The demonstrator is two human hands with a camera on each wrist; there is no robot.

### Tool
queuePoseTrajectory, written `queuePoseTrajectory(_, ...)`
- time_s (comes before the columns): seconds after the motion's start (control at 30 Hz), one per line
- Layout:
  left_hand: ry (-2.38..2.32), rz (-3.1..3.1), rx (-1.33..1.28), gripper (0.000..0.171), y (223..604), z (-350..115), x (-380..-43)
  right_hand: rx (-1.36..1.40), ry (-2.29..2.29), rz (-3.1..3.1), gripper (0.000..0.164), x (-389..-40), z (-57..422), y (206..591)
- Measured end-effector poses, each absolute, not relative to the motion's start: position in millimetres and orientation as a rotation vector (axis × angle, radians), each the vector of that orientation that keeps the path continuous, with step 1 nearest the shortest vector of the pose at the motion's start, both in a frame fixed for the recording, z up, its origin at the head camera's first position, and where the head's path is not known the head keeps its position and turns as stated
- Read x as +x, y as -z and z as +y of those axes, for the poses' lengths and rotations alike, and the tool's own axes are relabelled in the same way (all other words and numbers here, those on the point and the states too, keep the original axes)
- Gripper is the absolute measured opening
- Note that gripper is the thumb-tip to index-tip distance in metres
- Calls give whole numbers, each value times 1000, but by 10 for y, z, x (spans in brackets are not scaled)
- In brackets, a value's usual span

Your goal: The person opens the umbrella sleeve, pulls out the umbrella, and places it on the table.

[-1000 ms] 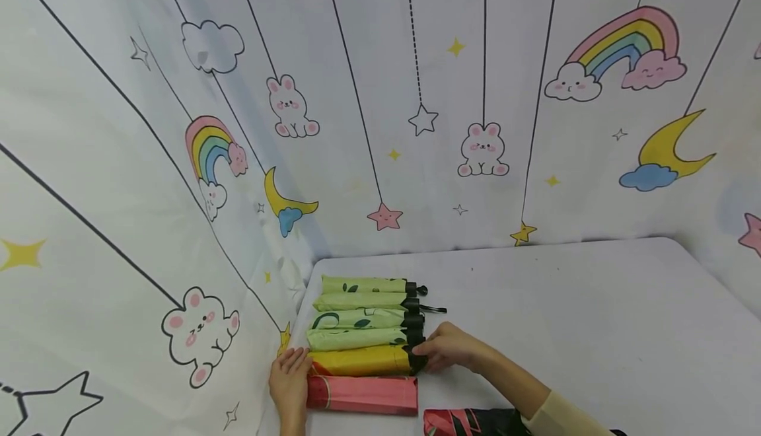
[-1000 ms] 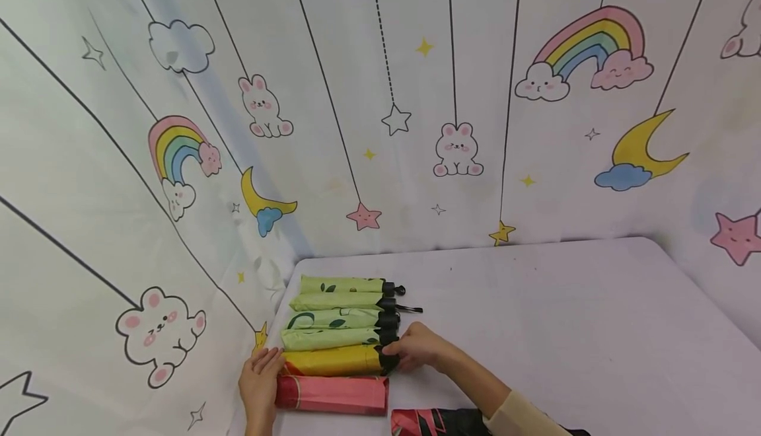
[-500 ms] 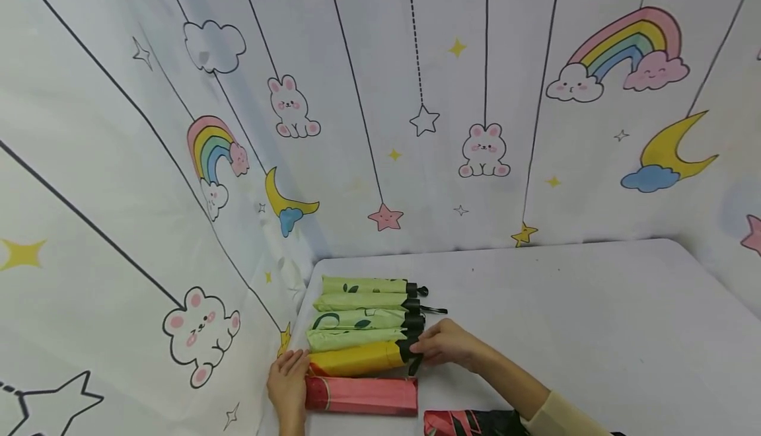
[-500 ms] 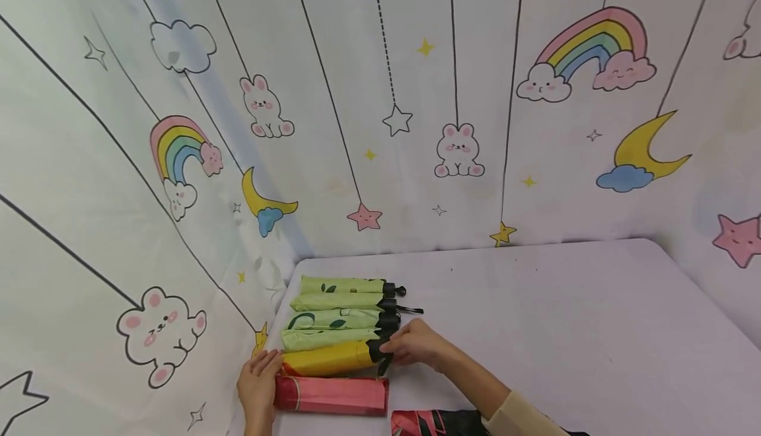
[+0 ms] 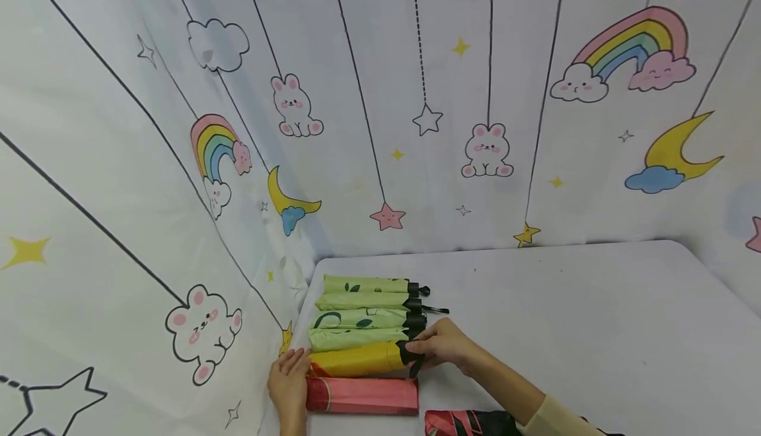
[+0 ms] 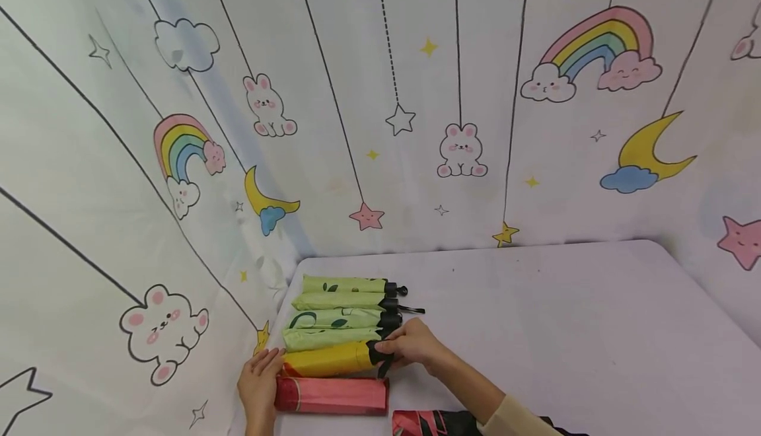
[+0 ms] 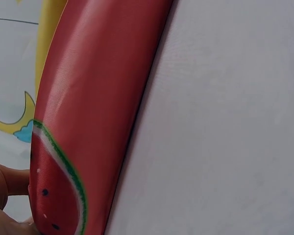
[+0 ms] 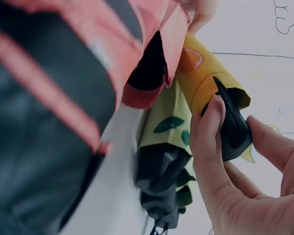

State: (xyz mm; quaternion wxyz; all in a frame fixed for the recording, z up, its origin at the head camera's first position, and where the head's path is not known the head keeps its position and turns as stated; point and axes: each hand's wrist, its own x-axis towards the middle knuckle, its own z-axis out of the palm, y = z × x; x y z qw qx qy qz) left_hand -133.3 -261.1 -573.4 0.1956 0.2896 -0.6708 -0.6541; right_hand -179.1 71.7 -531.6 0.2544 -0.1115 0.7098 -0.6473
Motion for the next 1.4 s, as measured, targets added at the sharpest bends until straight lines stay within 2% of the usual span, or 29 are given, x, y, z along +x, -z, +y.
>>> queuePoseTrajectory(0.37,1834,-1847,769,56,5732,-2655,-1334,-271,1762,1992,39,-1783,703,5298)
queuePoseTrajectory(0.73,1847,-1815,796,56,5746,-2641,-1318,-268,1794,1933,35,-1712,756,5303)
queuePoseTrajectory(1.4,1856,-1739,814,57,5779,-2662,-1340,-223,1816,1920,39,-1718,896,5228)
